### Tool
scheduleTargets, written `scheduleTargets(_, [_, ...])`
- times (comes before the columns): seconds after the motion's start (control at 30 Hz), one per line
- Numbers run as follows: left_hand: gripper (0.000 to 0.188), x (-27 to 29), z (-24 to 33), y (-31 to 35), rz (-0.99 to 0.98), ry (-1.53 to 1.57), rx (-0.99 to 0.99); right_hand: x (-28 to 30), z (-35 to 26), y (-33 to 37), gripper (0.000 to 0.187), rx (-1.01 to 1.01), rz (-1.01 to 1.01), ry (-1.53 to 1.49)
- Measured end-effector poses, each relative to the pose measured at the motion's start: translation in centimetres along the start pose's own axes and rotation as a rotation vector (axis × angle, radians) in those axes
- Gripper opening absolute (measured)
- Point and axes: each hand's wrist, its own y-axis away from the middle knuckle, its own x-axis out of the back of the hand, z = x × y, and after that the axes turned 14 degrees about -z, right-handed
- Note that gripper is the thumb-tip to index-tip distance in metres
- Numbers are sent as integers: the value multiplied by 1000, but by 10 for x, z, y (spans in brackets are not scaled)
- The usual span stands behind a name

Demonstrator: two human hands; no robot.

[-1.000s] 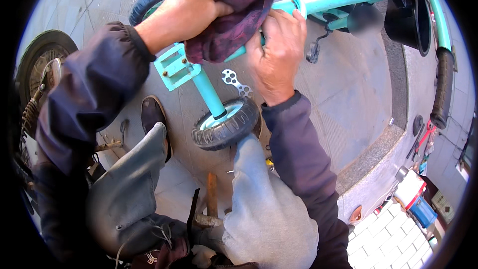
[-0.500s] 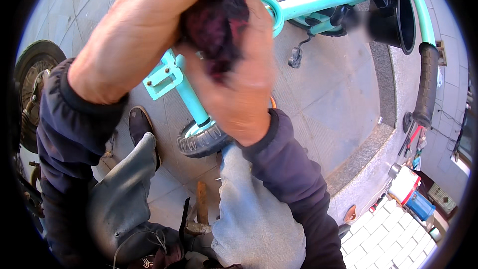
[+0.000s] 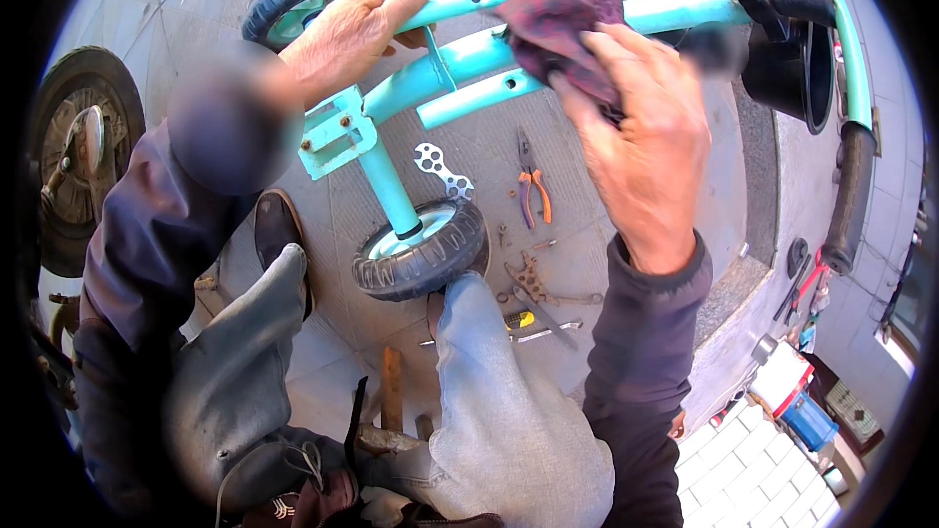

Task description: The person sits on the floor and uses a cloth to wipe and clean the frame and handlebars of a light blue tricycle. The person scrubs the metal frame and wipes the plastic handlebars with a dark cloth.

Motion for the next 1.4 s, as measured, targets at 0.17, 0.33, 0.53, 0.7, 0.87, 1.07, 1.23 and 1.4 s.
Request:
scheduleTargets(0.17, [62, 5, 4, -4, -179, 462, 331, -22, -19, -35, 27, 294, -127, 216])
scheduleTargets(0.33, [58, -6, -2, -2, -61, 342, 220, -46, -32, -44, 24, 369, -152, 172])
scheduleTargets(0.53, [52, -3, 5, -2, 18, -44, 189, -25, -10, -52, 17, 497, -302, 231])
scheduleTargets(0.7, [53, -9, 6, -4, 11, -3, 295, -10, -16, -50, 18, -62, -143, 1])
scheduleTargets(0.87, [53, -10, -2, -5, 53, -165, 82, -40, -35, -50, 30, 408, -195, 325])
scheduleTargets(1.07, [40, -5, 3, -8, -59, 66, 330, -26, -6, -41, 20, 190, -137, 254])
scheduleTargets(1.23, [31, -6, 0, -5, -50, -281, 128, -24, 17, -21, 24, -202, -6, -221])
scheduleTargets(1.4, [26, -6, -4, -4, -34, -167, 104, -46, -28, -11, 28, -38, 72, -149])
